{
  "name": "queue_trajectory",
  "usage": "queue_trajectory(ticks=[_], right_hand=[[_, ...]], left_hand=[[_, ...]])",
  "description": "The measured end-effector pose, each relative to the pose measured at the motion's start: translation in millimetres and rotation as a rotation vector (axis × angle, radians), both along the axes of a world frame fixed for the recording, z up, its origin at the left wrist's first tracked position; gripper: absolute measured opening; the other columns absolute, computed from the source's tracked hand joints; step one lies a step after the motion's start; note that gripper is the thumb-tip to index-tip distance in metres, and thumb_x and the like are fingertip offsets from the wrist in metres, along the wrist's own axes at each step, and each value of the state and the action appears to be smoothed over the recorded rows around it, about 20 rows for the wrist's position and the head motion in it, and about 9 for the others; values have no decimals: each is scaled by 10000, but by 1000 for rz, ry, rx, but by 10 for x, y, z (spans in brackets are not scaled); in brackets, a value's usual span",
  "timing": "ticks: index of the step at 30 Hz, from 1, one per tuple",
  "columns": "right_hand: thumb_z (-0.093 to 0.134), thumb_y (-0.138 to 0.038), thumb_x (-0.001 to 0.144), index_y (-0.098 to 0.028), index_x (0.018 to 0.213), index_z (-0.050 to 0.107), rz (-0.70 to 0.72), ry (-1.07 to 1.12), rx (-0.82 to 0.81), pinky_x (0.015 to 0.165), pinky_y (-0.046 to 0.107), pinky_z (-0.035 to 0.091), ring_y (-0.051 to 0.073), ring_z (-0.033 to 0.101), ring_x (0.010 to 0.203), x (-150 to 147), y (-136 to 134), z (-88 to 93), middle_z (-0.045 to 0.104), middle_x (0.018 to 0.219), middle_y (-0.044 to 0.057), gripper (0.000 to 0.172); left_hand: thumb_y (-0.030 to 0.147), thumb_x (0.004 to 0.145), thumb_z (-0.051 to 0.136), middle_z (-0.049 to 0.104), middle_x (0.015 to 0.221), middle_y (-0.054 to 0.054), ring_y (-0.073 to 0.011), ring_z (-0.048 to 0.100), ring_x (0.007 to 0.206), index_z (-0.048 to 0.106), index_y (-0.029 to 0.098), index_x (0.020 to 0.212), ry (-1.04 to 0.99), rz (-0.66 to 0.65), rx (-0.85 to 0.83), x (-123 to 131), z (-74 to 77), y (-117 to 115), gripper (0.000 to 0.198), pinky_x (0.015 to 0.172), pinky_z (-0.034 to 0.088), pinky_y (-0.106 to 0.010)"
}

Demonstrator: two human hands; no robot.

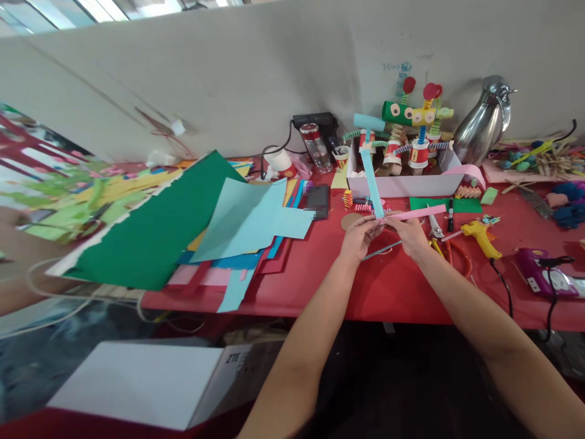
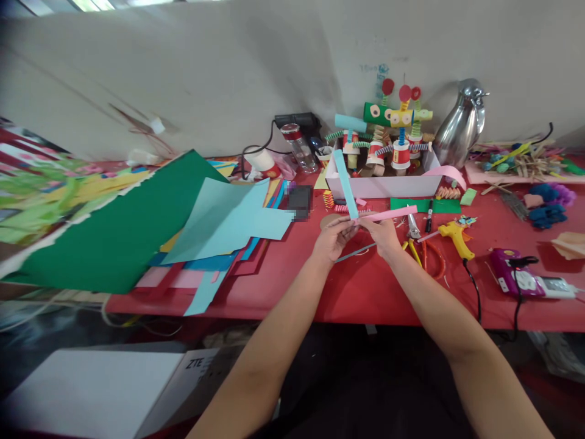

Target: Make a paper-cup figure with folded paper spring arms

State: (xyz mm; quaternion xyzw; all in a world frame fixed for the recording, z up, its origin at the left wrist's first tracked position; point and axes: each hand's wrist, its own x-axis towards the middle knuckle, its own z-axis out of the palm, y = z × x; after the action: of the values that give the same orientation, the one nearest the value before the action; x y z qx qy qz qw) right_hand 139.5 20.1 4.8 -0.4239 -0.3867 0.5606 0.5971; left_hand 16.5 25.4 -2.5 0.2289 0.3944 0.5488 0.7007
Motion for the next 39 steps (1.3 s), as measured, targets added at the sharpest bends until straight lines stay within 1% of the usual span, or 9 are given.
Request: queue_trajectory(ticks=[8, 14, 18, 21, 25, 29, 32, 35, 39], right_hand=[[807, -370, 537, -229, 613, 697, -2, -24, -5, 792, 369, 533, 203, 682, 759, 2, 1, -9, 721, 661, 4, 195], [812, -358, 525, -223, 610, 683, 9, -2, -27, 791, 371, 531, 202, 679, 757, -6, -3, -12, 711, 647, 2, 206], [818, -343, 522, -217, 606, 672, -6, 17, -30, 789, 364, 521, 187, 665, 728, -11, 1, -37, 692, 627, -6, 210], [820, -341, 514, -216, 632, 680, -18, 25, -44, 787, 358, 515, 176, 654, 711, -13, 8, -55, 684, 623, -13, 221], [810, -332, 526, -222, 629, 671, 15, 36, -40, 808, 357, 510, 172, 650, 723, -10, 15, -60, 682, 637, -18, 205], [784, -304, 536, -226, 626, 673, 24, 31, -47, 790, 345, 508, 154, 623, 687, 6, 32, -67, 664, 627, -30, 163], [760, -302, 549, -230, 655, 677, 37, 16, -56, 795, 347, 508, 152, 619, 699, 23, 48, -81, 660, 653, -31, 153], [751, -311, 559, -230, 655, 668, 61, 11, -57, 794, 351, 508, 161, 626, 718, 33, 55, -90, 657, 658, -25, 151], [757, -297, 552, -224, 646, 670, 62, 48, -80, 781, 341, 515, 154, 624, 694, 30, 44, -75, 664, 650, -25, 147]], left_hand=[[80, 573, 798, 727, 674, -26, -132, 691, 653, 689, 128, 721, 4, 0, 2, -7, -25, 3, 189, 841, 544, -314], [93, 582, 780, 735, 684, -18, -130, 691, 666, 703, 148, 735, 20, 5, 17, -1, -36, 1, 180, 817, 551, -300], [82, 583, 779, 731, 679, -24, -117, 687, 648, 702, 132, 737, 11, 10, 3, 3, -28, 1, 179, 813, 546, -286], [79, 570, 787, 721, 651, -12, -107, 678, 622, 699, 139, 716, 15, 13, -5, 12, -13, -3, 180, 759, 550, -257], [75, 554, 769, 707, 614, 1, -103, 660, 598, 703, 159, 673, 19, 34, -1, 30, -4, -8, 160, 693, 543, -232], [91, 559, 748, 683, 597, 17, -89, 629, 575, 689, 166, 608, 56, 49, 40, 37, -29, -1, 107, 656, 515, -215], [114, 576, 734, 664, 588, 28, -82, 602, 564, 696, 175, 603, 96, 44, 67, 34, -57, 10, 77, 630, 488, -208], [120, 583, 715, 667, 597, 20, -88, 593, 571, 703, 180, 599, 108, 55, 78, 31, -75, 15, 63, 633, 477, -222], [126, 587, 696, 680, 615, 4, -109, 610, 605, 711, 184, 591, 119, 52, 103, 30, -65, 1, 60, 673, 489, -251]])
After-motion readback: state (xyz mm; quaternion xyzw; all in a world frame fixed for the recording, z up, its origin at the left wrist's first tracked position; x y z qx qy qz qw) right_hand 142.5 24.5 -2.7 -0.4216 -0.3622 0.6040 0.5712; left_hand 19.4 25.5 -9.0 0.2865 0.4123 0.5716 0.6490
